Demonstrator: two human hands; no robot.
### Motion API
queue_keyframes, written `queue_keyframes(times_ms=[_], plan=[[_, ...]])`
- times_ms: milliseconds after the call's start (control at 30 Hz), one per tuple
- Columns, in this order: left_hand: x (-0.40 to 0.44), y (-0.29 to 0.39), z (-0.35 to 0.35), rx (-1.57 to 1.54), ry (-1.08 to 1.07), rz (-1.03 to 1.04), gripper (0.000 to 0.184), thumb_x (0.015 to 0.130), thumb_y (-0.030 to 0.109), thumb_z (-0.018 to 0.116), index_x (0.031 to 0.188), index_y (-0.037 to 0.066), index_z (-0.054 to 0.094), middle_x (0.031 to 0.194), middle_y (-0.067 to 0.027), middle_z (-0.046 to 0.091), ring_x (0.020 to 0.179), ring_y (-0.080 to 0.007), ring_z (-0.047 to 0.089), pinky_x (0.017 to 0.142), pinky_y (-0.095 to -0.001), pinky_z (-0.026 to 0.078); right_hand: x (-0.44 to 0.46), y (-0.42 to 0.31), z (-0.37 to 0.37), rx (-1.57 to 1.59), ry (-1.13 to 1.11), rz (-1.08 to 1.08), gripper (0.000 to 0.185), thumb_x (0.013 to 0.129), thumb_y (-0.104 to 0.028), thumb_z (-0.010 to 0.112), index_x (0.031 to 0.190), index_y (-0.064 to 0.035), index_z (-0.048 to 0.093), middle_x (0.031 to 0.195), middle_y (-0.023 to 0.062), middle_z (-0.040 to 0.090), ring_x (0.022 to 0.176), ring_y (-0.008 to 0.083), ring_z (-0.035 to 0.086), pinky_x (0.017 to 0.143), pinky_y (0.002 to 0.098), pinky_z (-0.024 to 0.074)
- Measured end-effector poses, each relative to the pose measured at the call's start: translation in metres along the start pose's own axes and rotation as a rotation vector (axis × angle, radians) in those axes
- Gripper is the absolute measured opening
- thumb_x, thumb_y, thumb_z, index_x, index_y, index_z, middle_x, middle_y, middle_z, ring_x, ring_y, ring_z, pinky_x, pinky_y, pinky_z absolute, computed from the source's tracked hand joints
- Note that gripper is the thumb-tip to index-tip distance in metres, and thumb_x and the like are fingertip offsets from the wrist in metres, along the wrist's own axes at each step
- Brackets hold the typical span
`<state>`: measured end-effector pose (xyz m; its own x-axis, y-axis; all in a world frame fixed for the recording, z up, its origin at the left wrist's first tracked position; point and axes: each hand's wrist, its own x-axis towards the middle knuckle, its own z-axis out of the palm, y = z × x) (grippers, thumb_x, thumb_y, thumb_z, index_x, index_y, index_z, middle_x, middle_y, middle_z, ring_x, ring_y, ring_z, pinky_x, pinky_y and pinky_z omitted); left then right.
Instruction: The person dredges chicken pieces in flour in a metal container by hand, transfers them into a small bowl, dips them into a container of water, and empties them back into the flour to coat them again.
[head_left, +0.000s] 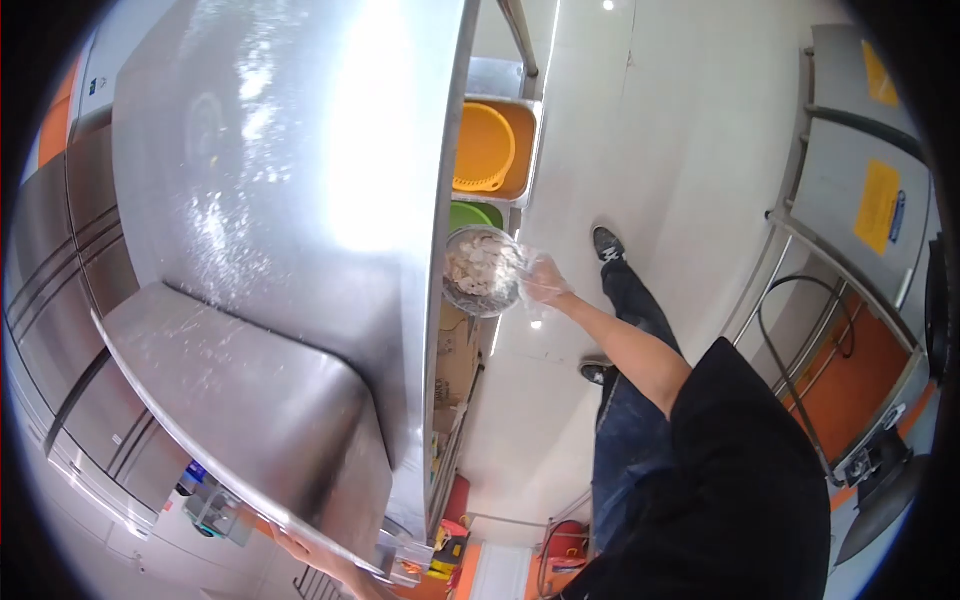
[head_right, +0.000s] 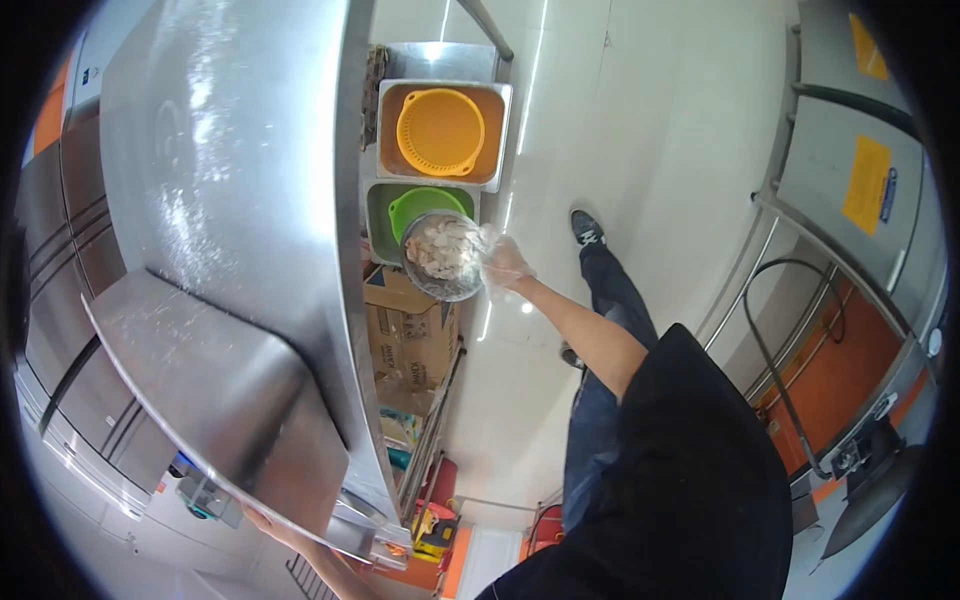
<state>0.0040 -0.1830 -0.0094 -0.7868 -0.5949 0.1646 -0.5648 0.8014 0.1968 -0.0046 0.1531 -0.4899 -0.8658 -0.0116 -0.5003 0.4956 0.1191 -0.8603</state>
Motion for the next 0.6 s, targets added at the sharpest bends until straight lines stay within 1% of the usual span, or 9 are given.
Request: queue_keyframes(times_ms=[100, 200, 233, 333, 367, 433, 500, 533, 600], plan=[[-0.006, 0.018, -0.008, 0.107, 0.021, -0.028, 0.05, 0.11, 0.032, 0.034, 0.146, -0.002, 0.043, 0.147, -0.0231, 0.047, 0.131, -0.0349, 0.05, 0.109, -0.0439, 0.04, -0.046, -0.022, -0.071, 0.017, 0.063, 0.094, 0.038, 0.088, -0.007, 0.061, 0.125, 0.0013, 0.056, 0.118, 0.0202, 0.066, 0.107, 0.0319, 0.063, 0.095, 0.038, 0.0499], [-0.004, 0.014, -0.008, -0.128, -0.018, -0.1, 0.048, 0.11, 0.029, 0.035, 0.146, -0.002, 0.043, 0.148, -0.0234, 0.046, 0.131, -0.0365, 0.05, 0.11, -0.0422, 0.039, -0.103, -0.078, -0.141, -0.032, 0.342, 0.104, 0.039, 0.092, -0.011, 0.061, 0.128, 0.0026, 0.054, 0.12, 0.02, 0.065, 0.108, 0.0287, 0.063, 0.096, 0.0387, 0.0492], [-0.002, 0.004, -0.006, -0.122, 0.003, -0.071, 0.047, 0.11, 0.028, 0.035, 0.146, -0.002, 0.042, 0.149, -0.0233, 0.046, 0.132, -0.0367, 0.05, 0.11, -0.042, 0.039, -0.119, -0.109, -0.175, 0.039, 0.304, 0.204, 0.041, 0.093, -0.012, 0.061, 0.129, 0.0044, 0.053, 0.119, 0.0199, 0.065, 0.111, 0.0277, 0.061, 0.099, 0.0392, 0.0474], [0.003, -0.012, 0.005, -0.155, 0.041, -0.047, 0.046, 0.111, 0.024, 0.034, 0.146, -0.003, 0.041, 0.149, -0.0236, 0.046, 0.133, -0.0371, 0.049, 0.109, -0.0414, 0.04, -0.161, -0.157, -0.252, -0.266, 0.454, -0.029, 0.034, 0.095, -0.013, 0.062, 0.123, 0.0035, 0.054, 0.11, 0.0157, 0.066, 0.1, 0.0247, 0.065, 0.09, 0.0364, 0.0527], [0.0, -0.006, 0.008, -0.199, 0.041, -0.084, 0.045, 0.111, 0.024, 0.034, 0.146, -0.004, 0.041, 0.149, -0.0239, 0.045, 0.133, -0.0371, 0.049, 0.109, -0.0412, 0.039, -0.17, -0.185, -0.272, -0.223, 0.447, 0.025, 0.031, 0.096, -0.012, 0.062, 0.121, 0.0027, 0.054, 0.107, 0.0135, 0.066, 0.095, 0.0224, 0.065, 0.085, 0.0348, 0.0549], [0.0, -0.003, 0.009, -0.256, 0.055, -0.09, 0.045, 0.11, 0.022, 0.034, 0.146, -0.004, 0.04, 0.148, -0.0247, 0.045, 0.133, -0.0371, 0.049, 0.109, -0.0405, 0.039, -0.197, -0.302, -0.298, -0.127, 0.423, 0.141, 0.025, 0.097, -0.011, 0.061, 0.117, 0.0011, 0.054, 0.101, 0.009, 0.065, 0.086, 0.0178, 0.067, 0.074, 0.0314, 0.0593], [-0.002, -0.009, 0.019, -0.29, 0.086, -0.026, 0.044, 0.11, 0.021, 0.035, 0.146, -0.004, 0.04, 0.147, -0.0257, 0.046, 0.133, -0.0373, 0.048, 0.109, -0.0395, 0.039, -0.208, -0.361, -0.307, 0.103, 0.403, 0.006, 0.022, 0.098, -0.011, 0.061, 0.115, -0.0005, 0.053, 0.099, 0.0063, 0.064, 0.08, 0.0139, 0.067, 0.065, 0.0278, 0.0604], [0.007, -0.034, 0.027, -0.325, 0.094, -0.02, 0.043, 0.11, 0.02, 0.035, 0.146, -0.004, 0.04, 0.145, -0.0267, 0.048, 0.131, -0.0375, 0.05, 0.108, -0.0395, 0.04, -0.217, -0.388, -0.28, 0.2, 0.394, -0.065, 0.02, 0.098, -0.011, 0.061, 0.114, -0.0013, 0.053, 0.097, 0.0049, 0.063, 0.077, 0.0119, 0.067, 0.06, 0.026, 0.061], [0.007, -0.021, 0.021, -0.343, 0.144, 0.006, 0.042, 0.109, 0.017, 0.035, 0.145, -0.004, 0.041, 0.14, -0.0287, 0.052, 0.127, -0.0378, 0.054, 0.105, -0.0397, 0.041, -0.2, -0.414, -0.273, 0.174, 0.444, -0.142, 0.02, 0.099, -0.009, 0.059, 0.117, -0.0014, 0.053, 0.101, 0.0075, 0.063, 0.077, 0.012, 0.067, 0.056, 0.0267, 0.062]])
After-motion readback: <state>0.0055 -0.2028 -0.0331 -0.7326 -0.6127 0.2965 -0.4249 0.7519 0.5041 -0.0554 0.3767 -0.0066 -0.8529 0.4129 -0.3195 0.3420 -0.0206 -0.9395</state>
